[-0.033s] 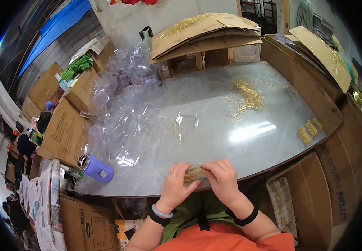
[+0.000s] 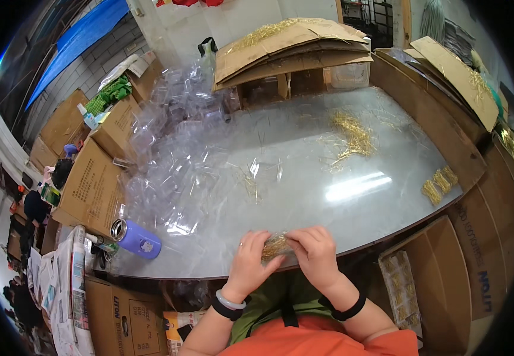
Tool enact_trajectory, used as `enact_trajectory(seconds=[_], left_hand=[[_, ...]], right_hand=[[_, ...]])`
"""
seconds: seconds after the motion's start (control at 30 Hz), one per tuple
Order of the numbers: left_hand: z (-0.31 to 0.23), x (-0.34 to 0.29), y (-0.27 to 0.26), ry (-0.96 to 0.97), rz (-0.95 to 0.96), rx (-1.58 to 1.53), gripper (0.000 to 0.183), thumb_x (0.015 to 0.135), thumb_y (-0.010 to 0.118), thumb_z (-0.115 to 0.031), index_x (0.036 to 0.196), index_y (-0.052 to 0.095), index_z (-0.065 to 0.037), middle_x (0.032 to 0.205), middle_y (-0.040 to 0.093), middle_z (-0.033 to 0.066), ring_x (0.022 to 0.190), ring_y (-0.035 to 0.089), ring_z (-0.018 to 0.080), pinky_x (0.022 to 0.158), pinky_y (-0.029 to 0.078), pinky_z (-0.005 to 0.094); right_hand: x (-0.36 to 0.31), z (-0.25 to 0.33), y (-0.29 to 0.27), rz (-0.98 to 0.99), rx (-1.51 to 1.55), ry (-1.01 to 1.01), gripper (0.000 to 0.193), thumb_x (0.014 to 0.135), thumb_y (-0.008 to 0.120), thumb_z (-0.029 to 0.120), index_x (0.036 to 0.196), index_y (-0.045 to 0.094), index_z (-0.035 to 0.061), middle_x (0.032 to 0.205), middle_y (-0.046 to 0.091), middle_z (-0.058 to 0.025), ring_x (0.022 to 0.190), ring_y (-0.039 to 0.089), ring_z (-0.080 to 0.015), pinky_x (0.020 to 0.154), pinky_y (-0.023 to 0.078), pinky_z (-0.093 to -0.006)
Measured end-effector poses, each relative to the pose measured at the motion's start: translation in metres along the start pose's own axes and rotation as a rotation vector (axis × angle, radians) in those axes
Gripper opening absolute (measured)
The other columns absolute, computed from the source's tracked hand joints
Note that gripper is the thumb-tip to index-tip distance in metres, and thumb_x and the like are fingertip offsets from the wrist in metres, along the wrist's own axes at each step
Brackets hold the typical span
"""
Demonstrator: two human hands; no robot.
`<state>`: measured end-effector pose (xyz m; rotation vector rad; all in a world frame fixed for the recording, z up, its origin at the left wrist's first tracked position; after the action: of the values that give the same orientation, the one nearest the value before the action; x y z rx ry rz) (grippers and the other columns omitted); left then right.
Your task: Sort and count small gold-colored metal wires at a workbench.
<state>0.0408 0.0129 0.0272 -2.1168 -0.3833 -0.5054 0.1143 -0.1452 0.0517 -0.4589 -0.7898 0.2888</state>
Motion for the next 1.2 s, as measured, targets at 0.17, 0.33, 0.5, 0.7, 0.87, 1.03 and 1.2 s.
enact_trajectory(seconds=[0.17, 0.33, 0.5, 0.7, 0.87, 1.03, 1.2], left_hand=[[0.0, -0.002, 0.0, 0.0, -0.014, 0.004, 0.06, 0.084, 0.082, -0.026, 0.129, 0.054, 0.001, 0.129, 0.057, 0.0221, 0.12, 0.054, 0.044, 0.103, 0.046, 0.0498], [0.005, -0.003, 0.004, 0.006, -0.022, 0.0, 0.059, 0.085, 0.081, -0.026, 0.129, 0.054, 0.001, 0.131, 0.057, 0.0229, 0.121, 0.054, 0.0441, 0.103, 0.047, 0.0498], [0.002, -0.004, 0.002, -0.023, -0.051, 0.004, 0.058, 0.085, 0.082, -0.029, 0.126, 0.055, 0.002, 0.129, 0.059, 0.023, 0.121, 0.055, 0.044, 0.102, 0.047, 0.0496], [0.0, -0.005, 0.002, -0.006, -0.076, 0.035, 0.051, 0.084, 0.083, -0.032, 0.115, 0.06, 0.001, 0.13, 0.06, 0.0239, 0.12, 0.057, 0.0435, 0.101, 0.048, 0.0493], [0.003, -0.004, 0.001, -0.001, -0.068, 0.009, 0.048, 0.083, 0.084, -0.032, 0.111, 0.061, 0.0, 0.129, 0.062, 0.024, 0.12, 0.058, 0.0435, 0.101, 0.048, 0.0489], [0.007, -0.004, 0.0, -0.004, -0.06, -0.021, 0.049, 0.083, 0.084, -0.031, 0.113, 0.061, 0.0, 0.13, 0.062, 0.0237, 0.12, 0.058, 0.0431, 0.101, 0.048, 0.0477], [0.007, -0.004, -0.002, -0.019, -0.062, -0.04, 0.053, 0.083, 0.084, -0.032, 0.117, 0.059, 0.0, 0.13, 0.061, 0.0237, 0.12, 0.057, 0.0432, 0.101, 0.048, 0.0483]], right_hand=[[-0.008, -0.007, 0.006, 0.088, 0.033, 0.092, 0.033, 0.088, 0.071, 0.004, 0.12, 0.066, 0.005, 0.119, 0.067, -0.0146, 0.109, 0.059, -0.037, 0.092, 0.049, -0.044], [-0.03, 0.019, 0.017, 0.278, -0.183, -0.075, 0.056, 0.093, 0.07, 0.02, 0.141, 0.051, -0.0012, 0.144, 0.055, -0.0203, 0.138, 0.047, -0.0443, 0.115, 0.031, -0.0607], [-0.023, 0.004, 0.011, 0.108, -0.025, 0.009, 0.044, 0.092, 0.069, 0.012, 0.133, 0.056, 0.0011, 0.131, 0.062, -0.0195, 0.122, 0.056, -0.0423, 0.105, 0.043, -0.0515], [-0.008, -0.005, 0.007, 0.002, -0.007, -0.062, 0.021, 0.087, 0.07, 0.001, 0.107, 0.069, 0.0036, 0.106, 0.067, -0.0122, 0.102, 0.061, -0.0356, 0.086, 0.051, -0.0433], [-0.003, -0.025, 0.009, 0.079, 0.112, 0.026, 0.016, 0.087, 0.067, -0.002, 0.1, 0.072, 0.0061, 0.101, 0.066, -0.0113, 0.098, 0.06, -0.0344, 0.086, 0.05, -0.0427], [0.009, -0.049, 0.014, 0.302, 0.393, 0.222, 0.013, 0.089, 0.068, -0.005, 0.099, 0.07, 0.0035, 0.1, 0.066, -0.0058, 0.093, 0.062, -0.0186, 0.082, 0.05, -0.0325], [0.005, -0.053, 0.025, 0.415, 0.737, 0.547, 0.005, 0.094, 0.068, 0.0, 0.098, 0.068, 0.0011, 0.097, 0.067, -0.0012, 0.093, 0.061, -0.0096, 0.082, 0.051, -0.0285]])
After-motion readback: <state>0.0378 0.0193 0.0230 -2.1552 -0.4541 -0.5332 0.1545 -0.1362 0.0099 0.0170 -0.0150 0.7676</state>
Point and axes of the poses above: each hand's wrist, its own x-axis towards the middle knuckle, its own y-axis out of the palm, z = x × y, the point moved 5 cm from there along x, towards the middle knuckle
